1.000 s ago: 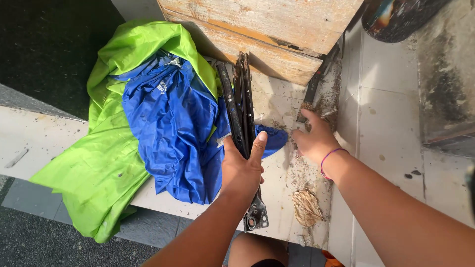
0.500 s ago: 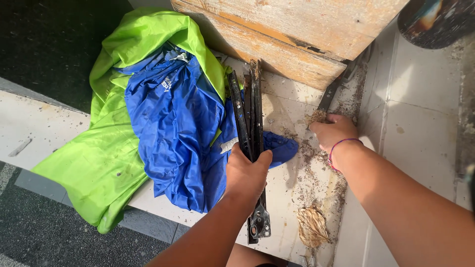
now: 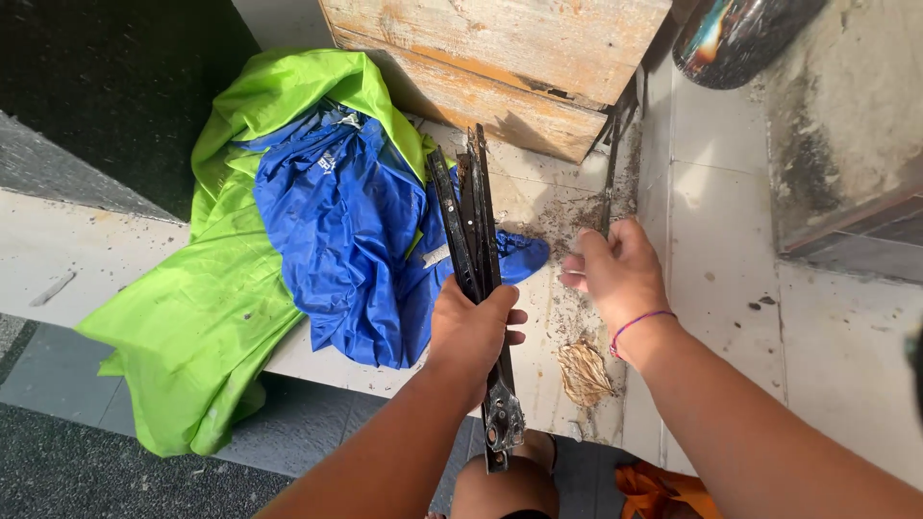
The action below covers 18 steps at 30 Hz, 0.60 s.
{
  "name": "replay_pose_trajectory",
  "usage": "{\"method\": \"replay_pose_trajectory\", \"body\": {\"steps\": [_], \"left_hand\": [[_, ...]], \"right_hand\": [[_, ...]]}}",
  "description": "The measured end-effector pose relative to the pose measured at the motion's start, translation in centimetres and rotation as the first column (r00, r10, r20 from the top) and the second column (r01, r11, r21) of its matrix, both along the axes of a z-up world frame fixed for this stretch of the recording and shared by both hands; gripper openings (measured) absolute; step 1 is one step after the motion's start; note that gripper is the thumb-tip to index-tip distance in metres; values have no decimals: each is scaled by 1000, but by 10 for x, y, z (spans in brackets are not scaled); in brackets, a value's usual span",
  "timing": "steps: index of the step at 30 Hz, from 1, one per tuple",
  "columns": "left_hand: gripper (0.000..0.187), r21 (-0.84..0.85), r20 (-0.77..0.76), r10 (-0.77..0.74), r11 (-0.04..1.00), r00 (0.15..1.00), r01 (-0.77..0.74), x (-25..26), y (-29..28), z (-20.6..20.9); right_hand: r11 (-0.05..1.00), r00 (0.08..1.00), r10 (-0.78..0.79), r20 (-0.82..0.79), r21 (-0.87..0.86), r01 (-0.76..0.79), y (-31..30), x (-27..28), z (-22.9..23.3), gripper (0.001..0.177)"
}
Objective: Moving a small red stool, collecting metal drawer slides, and picking up a woven basket and a piece of concrete in a courtyard.
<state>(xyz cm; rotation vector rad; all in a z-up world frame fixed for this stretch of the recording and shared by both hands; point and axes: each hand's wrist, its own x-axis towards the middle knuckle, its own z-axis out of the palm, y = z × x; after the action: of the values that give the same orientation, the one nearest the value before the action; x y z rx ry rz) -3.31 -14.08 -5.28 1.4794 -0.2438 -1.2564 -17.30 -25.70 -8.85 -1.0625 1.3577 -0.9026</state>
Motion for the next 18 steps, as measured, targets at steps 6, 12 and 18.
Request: {"method": "replay_pose_trajectory", "body": {"steps": [6, 12, 18], "left_hand": [[36, 81, -36, -64, 994, 997, 66, -15, 63, 43], [36, 58, -87, -36, 998, 996, 41, -20, 122, 41], [33, 63, -203, 99, 994, 974, -88, -1, 166, 97]], "right_hand": [[995, 992, 97, -79, 37, -95, 120, -19, 35, 39], [972, 963, 234, -132, 29, -232, 207, -23, 50, 31], [845, 835, 532, -141, 22, -534, 252, -7, 58, 41]]}}
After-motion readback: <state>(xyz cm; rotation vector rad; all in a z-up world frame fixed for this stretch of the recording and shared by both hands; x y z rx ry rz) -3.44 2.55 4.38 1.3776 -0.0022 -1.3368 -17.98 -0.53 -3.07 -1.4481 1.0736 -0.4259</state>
